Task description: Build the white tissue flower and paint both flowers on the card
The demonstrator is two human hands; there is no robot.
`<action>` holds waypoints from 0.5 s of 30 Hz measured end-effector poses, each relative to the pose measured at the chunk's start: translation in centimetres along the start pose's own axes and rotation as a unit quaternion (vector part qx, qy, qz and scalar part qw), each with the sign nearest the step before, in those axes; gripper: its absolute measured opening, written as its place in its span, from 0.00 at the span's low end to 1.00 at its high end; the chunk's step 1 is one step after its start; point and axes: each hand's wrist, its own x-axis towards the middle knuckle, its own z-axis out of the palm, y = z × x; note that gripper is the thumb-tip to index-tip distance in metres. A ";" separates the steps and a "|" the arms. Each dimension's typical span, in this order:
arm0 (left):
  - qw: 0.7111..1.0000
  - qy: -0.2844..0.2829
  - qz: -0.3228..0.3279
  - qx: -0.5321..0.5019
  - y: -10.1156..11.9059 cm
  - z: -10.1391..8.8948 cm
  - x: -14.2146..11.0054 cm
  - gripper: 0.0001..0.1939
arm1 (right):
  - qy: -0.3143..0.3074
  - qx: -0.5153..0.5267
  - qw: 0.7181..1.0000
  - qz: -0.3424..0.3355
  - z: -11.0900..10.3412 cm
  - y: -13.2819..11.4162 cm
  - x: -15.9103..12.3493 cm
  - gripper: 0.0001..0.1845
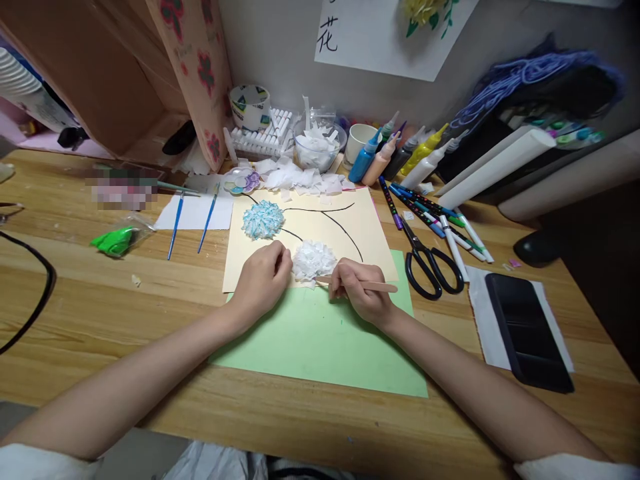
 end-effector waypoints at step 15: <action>0.999 -0.006 0.029 0.042 -0.2 0.4 0.1 0.13 | 0.058 0.106 0.983 0.139 1.0 -0.9 0.9 0.22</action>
